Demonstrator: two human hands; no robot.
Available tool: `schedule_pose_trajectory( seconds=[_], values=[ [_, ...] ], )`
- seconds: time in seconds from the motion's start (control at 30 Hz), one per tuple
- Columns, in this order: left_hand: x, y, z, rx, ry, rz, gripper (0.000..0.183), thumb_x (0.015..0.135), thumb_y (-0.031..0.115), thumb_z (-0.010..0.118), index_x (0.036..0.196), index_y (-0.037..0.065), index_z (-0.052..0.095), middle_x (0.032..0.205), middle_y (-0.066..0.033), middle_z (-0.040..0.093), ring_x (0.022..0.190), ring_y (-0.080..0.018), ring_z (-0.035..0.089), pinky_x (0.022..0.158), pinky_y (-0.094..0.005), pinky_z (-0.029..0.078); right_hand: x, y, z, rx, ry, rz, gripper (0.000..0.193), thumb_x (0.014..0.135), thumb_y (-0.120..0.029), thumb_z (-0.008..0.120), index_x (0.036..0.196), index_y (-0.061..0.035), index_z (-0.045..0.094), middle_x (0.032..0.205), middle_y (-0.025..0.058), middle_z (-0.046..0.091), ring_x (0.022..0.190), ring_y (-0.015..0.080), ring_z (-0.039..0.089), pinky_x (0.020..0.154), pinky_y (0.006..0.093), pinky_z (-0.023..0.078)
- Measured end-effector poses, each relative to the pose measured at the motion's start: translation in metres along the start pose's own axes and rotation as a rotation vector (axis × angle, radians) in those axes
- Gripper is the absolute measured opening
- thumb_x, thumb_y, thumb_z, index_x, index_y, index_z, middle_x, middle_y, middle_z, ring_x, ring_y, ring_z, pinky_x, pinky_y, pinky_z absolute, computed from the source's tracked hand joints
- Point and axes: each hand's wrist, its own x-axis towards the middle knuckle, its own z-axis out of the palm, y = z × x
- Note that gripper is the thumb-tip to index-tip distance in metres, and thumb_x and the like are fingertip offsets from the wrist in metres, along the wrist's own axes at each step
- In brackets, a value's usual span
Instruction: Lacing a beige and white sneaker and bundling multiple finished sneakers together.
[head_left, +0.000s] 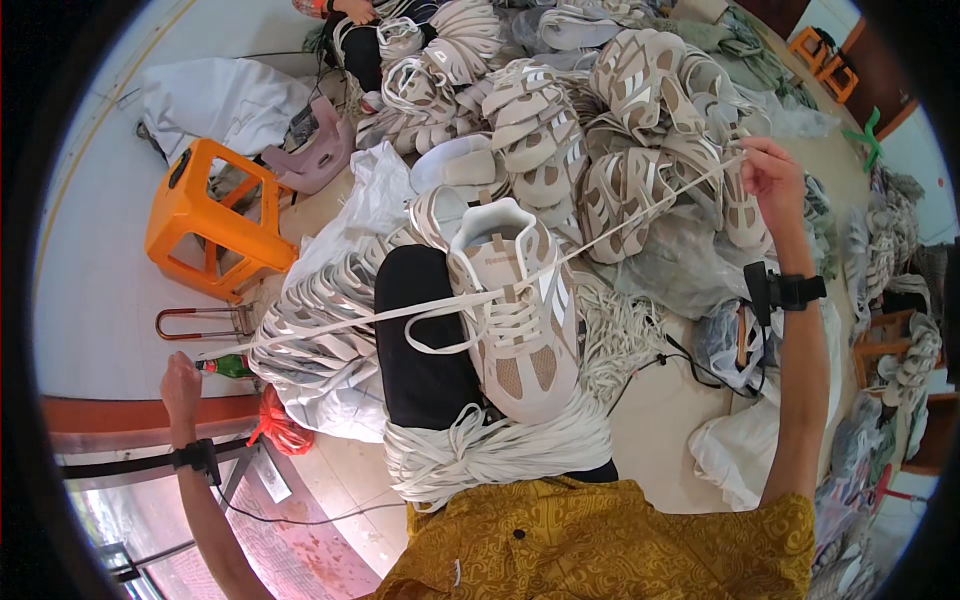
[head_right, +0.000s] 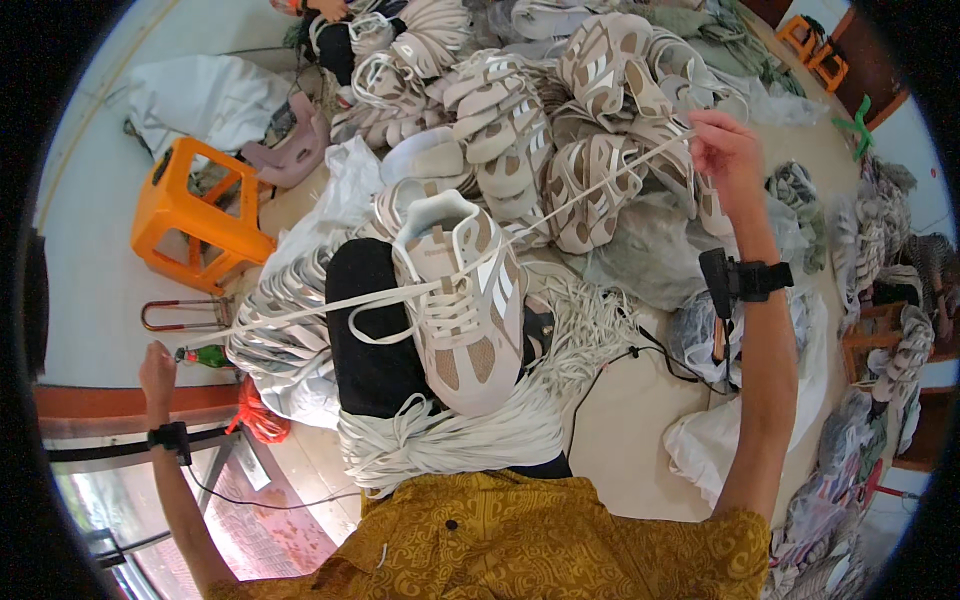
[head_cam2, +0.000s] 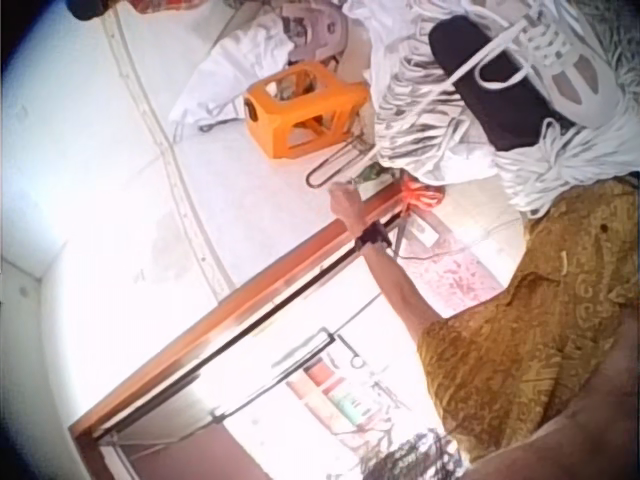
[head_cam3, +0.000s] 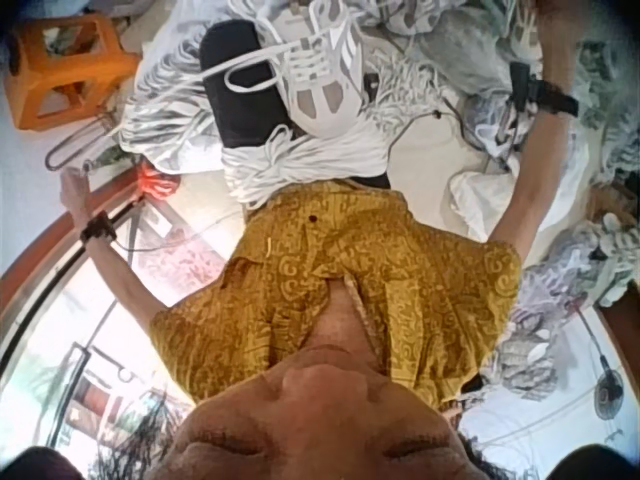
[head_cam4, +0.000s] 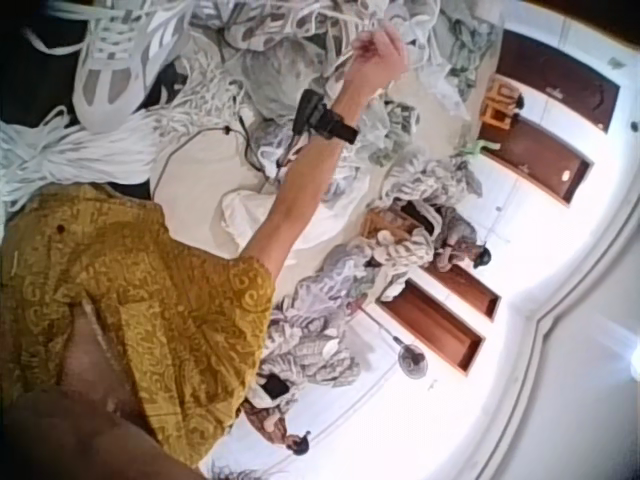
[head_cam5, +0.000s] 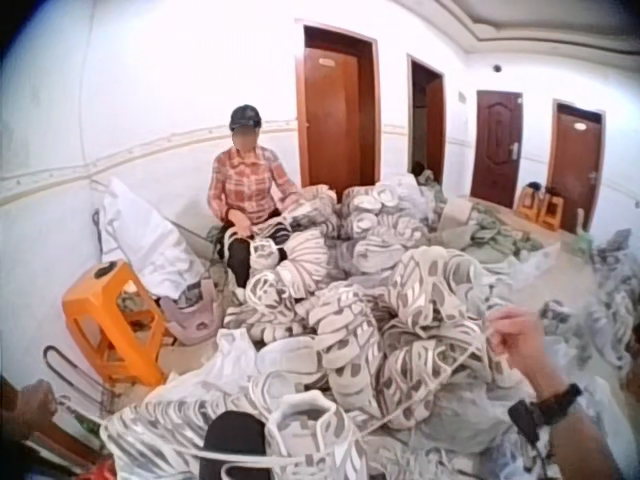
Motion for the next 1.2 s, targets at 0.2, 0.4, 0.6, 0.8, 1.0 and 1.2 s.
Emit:
schedule_pose_trajectory(
  seconds=[0.2,0.4,0.6,0.8,1.0,1.2],
  values=[
    [0.012,0.062,0.021,-0.028,-0.151,0.163,0.01,0.067,0.004,0.051,0.075,0.003,0.045,0.07,-0.0162,0.052,0.064,-0.0357,0.054,0.055,-0.0447,0.043,0.021,0.008,-0.031,-0.01,0.102,0.013,0.021,0.079,-0.013,0.053,0.096,-0.0002,0.057,0.06,0.002,0.052,0.048,0.008,0.045,0.043,0.0178,0.031],
    [0.032,0.056,0.011,-0.005,-0.142,0.143,0.009,0.067,0.003,0.05,0.076,0.003,0.046,0.069,-0.0163,0.052,0.065,-0.0357,0.053,0.056,-0.0451,0.042,0.03,0.016,-0.099,-0.002,0.261,0.024,0.022,0.079,-0.014,0.054,0.097,-0.0013,0.056,0.063,0.0008,0.054,0.048,0.0083,0.046,0.043,0.0178,0.032],
    [0.04,0.098,-0.015,-0.215,-0.038,0.147,0.011,0.072,0.007,0.052,0.083,0.005,0.049,0.075,-0.0144,0.055,0.071,-0.0341,0.054,0.06,-0.0429,0.044,0.014,0.031,-0.178,-0.237,0.334,0.096,0.022,0.08,-0.016,0.053,0.096,-0.0018,0.056,0.06,0.0,0.053,0.045,0.0076,0.045,0.04,0.0184,0.031],
    [0.032,0.304,-0.085,-1.007,-0.127,0.473,0.012,0.072,0.012,0.057,0.081,0.005,0.058,0.079,-0.0105,0.057,0.074,-0.027,0.056,0.066,-0.035,0.046,-0.014,0.059,-0.166,-0.33,0.358,0.23,0.02,0.079,-0.017,0.053,0.091,-0.0027,0.057,0.058,-0.0005,0.053,0.044,0.0063,0.046,0.039,0.0178,0.031],
    [0.022,0.409,-0.11,-0.776,0.125,0.636,0.023,0.064,0.019,0.066,0.078,0.005,0.056,0.064,-0.0078,0.05,0.063,-0.0232,0.053,0.055,-0.0334,0.043,-0.02,0.05,-0.15,-0.349,0.368,0.278,0.02,0.076,-0.017,0.056,0.089,-0.003,0.059,0.058,0.0004,0.054,0.043,0.0068,0.047,0.038,0.0179,0.032],
    [0.025,0.422,-0.094,-0.692,0.134,0.72,0.016,0.065,0.015,0.064,0.075,0.006,0.055,0.064,-0.0069,0.048,0.062,-0.0216,0.052,0.054,-0.0335,0.042,-0.025,0.039,-0.141,-0.397,0.361,0.261,0.021,0.077,-0.016,0.054,0.094,-0.0031,0.057,0.057,-0.0009,0.052,0.042,0.006,0.044,0.039,0.0177,0.031]
  ],
)
